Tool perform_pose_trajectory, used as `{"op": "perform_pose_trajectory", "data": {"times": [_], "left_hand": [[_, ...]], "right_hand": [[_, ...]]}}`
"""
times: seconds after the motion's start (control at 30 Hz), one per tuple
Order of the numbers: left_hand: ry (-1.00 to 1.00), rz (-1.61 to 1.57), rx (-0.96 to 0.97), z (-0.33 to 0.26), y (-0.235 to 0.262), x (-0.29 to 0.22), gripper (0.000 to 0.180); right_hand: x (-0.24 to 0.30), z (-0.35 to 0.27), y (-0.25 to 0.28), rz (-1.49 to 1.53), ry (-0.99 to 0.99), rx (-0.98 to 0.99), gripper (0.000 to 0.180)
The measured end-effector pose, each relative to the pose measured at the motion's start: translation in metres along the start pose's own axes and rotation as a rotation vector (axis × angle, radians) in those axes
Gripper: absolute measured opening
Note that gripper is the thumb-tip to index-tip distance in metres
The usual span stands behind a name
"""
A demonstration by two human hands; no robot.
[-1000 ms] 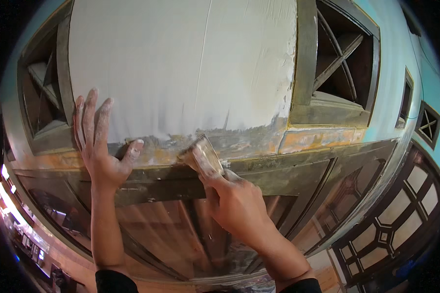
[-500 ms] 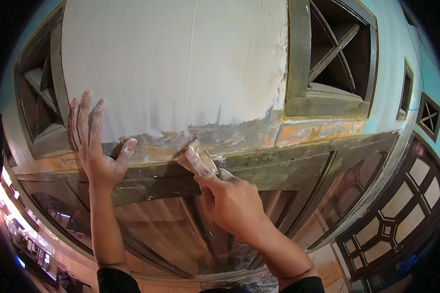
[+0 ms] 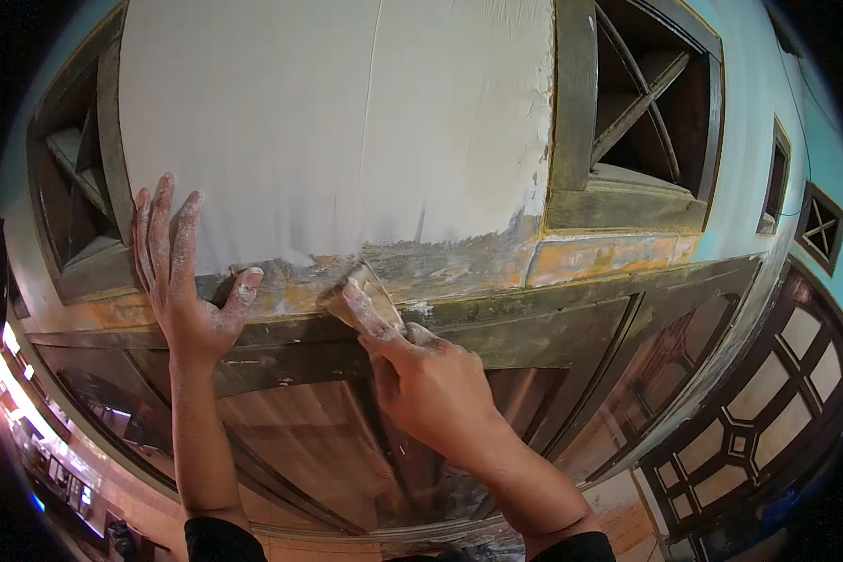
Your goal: Applying wall filler or putty to the gap between a wall and a wooden frame using a scraper.
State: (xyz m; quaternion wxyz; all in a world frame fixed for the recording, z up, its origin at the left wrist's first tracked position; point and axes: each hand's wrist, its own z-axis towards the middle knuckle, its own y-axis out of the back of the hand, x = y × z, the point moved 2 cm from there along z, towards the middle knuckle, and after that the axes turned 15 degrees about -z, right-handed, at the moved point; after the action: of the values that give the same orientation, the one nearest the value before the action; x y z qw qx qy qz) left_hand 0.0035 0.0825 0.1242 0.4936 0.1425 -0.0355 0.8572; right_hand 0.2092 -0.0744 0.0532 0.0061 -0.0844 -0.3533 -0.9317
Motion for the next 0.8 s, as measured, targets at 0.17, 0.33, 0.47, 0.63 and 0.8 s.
{"op": "perform_pose_trajectory", "data": {"times": [0.17, 0.33, 0.47, 0.63, 0.8], "left_hand": [[0.002, -0.024, -0.011, 0.0024, -0.0025, -0.0011, 0.078], [0.018, -0.022, 0.000, 0.0016, -0.0004, -0.0018, 0.078], [0.020, -0.029, -0.022, 0.0016, -0.0026, -0.0029, 0.078], [0.016, -0.008, -0.020, 0.0018, -0.0022, -0.0033, 0.077], [0.033, -0.010, -0.012, 0.0017, 0.0018, -0.0031, 0.076]], "right_hand": [[-0.0008, 0.0002, -0.0031, 0.065, -0.003, 0.036, 0.026], [-0.0018, -0.0025, -0.0050, 0.078, -0.021, 0.049, 0.027], [-0.0011, 0.0028, -0.0062, 0.108, 0.038, -0.042, 0.029], [-0.0045, -0.0006, -0.0059, 0.066, 0.009, 0.020, 0.029], [0.0000, 0.0027, -0.0035, 0.048, 0.024, 0.024, 0.028]]}}
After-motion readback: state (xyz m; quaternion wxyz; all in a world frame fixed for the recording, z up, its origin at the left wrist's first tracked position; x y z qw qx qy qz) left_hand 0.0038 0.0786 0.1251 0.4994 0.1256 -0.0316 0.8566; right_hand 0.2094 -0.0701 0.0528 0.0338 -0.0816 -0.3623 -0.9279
